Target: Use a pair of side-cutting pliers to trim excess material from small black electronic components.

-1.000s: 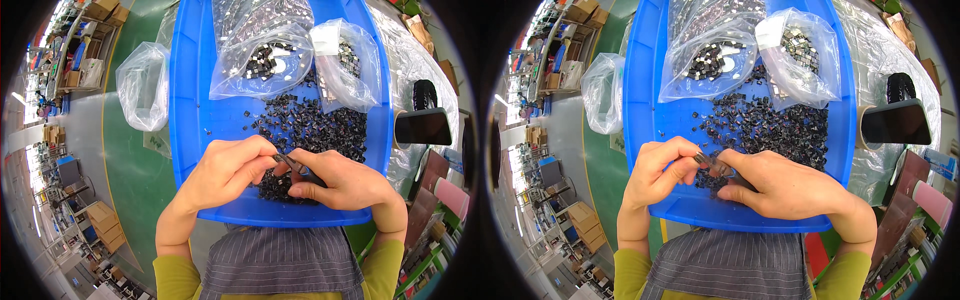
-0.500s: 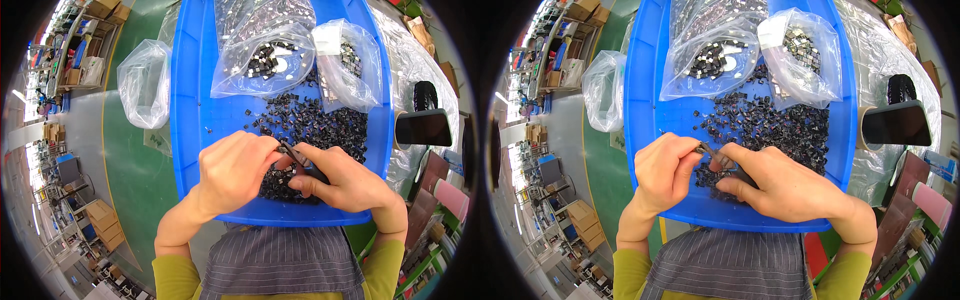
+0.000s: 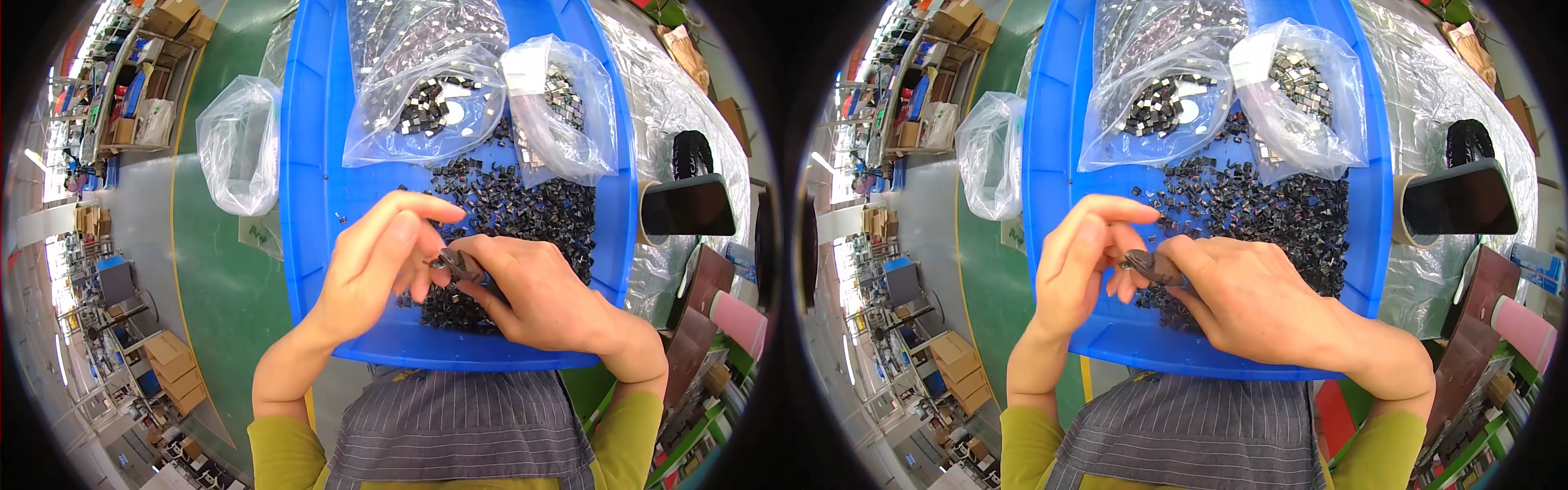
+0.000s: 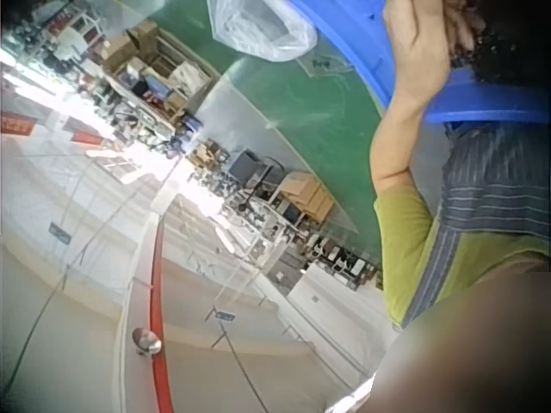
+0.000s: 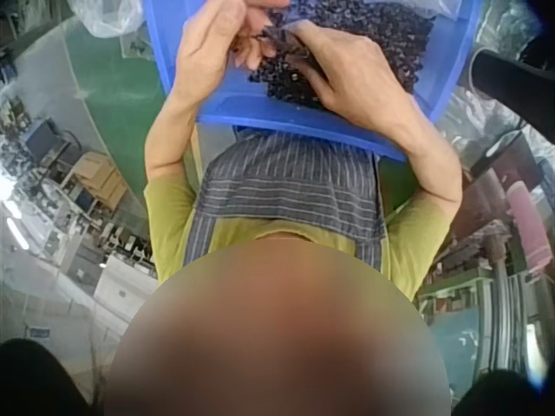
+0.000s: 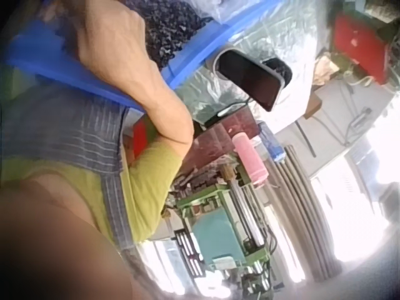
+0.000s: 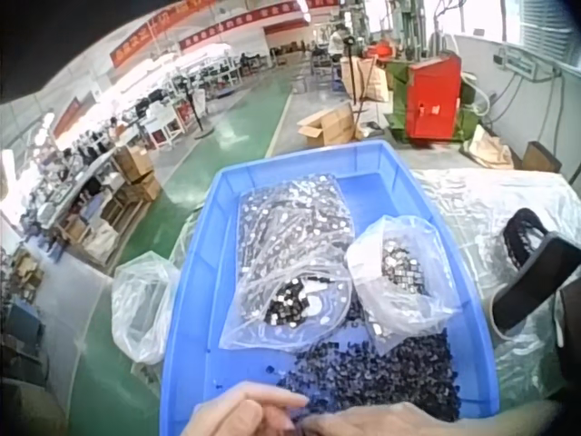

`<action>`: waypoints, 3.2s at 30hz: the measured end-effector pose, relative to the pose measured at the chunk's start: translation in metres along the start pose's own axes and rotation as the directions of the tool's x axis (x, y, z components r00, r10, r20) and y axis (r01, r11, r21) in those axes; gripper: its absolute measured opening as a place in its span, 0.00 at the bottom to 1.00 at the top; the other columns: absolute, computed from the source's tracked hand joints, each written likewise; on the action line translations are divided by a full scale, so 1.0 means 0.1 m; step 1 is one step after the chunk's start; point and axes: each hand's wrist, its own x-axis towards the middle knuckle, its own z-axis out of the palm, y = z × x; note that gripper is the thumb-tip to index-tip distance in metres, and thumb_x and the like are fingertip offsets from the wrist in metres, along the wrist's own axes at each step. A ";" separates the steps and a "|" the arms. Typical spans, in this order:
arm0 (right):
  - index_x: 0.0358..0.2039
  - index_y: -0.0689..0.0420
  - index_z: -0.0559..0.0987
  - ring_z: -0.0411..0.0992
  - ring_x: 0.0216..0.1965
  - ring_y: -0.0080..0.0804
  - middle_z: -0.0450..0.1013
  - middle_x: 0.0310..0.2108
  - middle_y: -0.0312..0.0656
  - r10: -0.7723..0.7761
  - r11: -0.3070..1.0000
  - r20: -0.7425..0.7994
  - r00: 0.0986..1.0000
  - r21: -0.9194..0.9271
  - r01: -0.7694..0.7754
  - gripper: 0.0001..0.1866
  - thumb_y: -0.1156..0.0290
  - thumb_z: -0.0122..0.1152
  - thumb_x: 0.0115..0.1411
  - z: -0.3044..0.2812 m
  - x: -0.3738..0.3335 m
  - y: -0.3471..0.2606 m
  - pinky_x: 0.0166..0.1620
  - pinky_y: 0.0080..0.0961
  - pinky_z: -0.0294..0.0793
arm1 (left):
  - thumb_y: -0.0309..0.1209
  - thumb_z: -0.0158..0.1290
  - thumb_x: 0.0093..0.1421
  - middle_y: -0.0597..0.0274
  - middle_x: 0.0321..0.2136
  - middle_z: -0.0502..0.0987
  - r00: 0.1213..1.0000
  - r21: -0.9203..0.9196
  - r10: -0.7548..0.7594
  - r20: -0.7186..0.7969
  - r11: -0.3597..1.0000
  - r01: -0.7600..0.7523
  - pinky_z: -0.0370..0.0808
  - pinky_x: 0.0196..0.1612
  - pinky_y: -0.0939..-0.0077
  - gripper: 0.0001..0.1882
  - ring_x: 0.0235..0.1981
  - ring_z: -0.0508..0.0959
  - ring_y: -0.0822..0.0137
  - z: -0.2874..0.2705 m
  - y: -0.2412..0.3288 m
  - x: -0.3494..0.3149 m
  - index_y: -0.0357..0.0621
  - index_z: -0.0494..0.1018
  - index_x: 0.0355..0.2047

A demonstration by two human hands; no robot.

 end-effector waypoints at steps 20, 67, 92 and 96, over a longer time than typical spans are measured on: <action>0.42 0.61 0.68 0.72 0.30 0.54 0.73 0.26 0.50 0.219 0.955 0.208 0.953 0.157 -0.254 0.12 0.73 0.55 0.59 -0.06 0.05 -0.03 0.37 0.42 0.71 | 0.25 0.41 0.67 0.66 0.24 0.73 0.987 0.072 0.144 -0.078 0.988 -0.139 0.69 0.26 0.86 0.11 0.22 0.69 0.81 0.08 -0.04 -0.06 0.37 0.67 0.48; 0.47 0.60 0.70 0.65 0.31 0.42 0.65 0.29 0.43 -0.120 0.867 -0.215 0.969 -0.499 -0.004 0.32 0.83 0.64 0.36 0.06 0.01 0.06 0.33 0.35 0.62 | 0.20 0.44 0.65 0.53 0.30 0.78 0.997 0.015 0.067 -0.036 0.998 -0.066 0.74 0.27 0.83 0.14 0.24 0.78 0.74 0.11 0.01 -0.10 0.33 0.62 0.51; 0.34 0.61 0.70 0.74 0.31 0.50 0.73 0.27 0.49 -0.079 0.979 0.038 0.996 -0.185 0.085 0.10 0.70 0.58 0.56 -0.04 -0.08 0.08 0.33 0.42 0.73 | 0.21 0.51 0.61 0.63 0.25 0.77 0.997 0.165 0.035 -0.068 0.986 -0.023 0.70 0.25 0.85 0.04 0.23 0.75 0.77 0.06 0.15 0.02 0.38 0.72 0.37; 0.33 0.62 0.71 0.75 0.29 0.48 0.73 0.26 0.49 -0.040 0.944 0.025 0.999 -0.327 0.046 0.10 0.69 0.58 0.55 0.00 -0.12 0.14 0.32 0.41 0.74 | 0.22 0.54 0.56 0.60 0.23 0.75 0.958 0.491 0.281 0.058 0.828 -0.272 0.71 0.26 0.79 0.04 0.27 0.77 0.68 0.23 0.38 0.36 0.38 0.74 0.32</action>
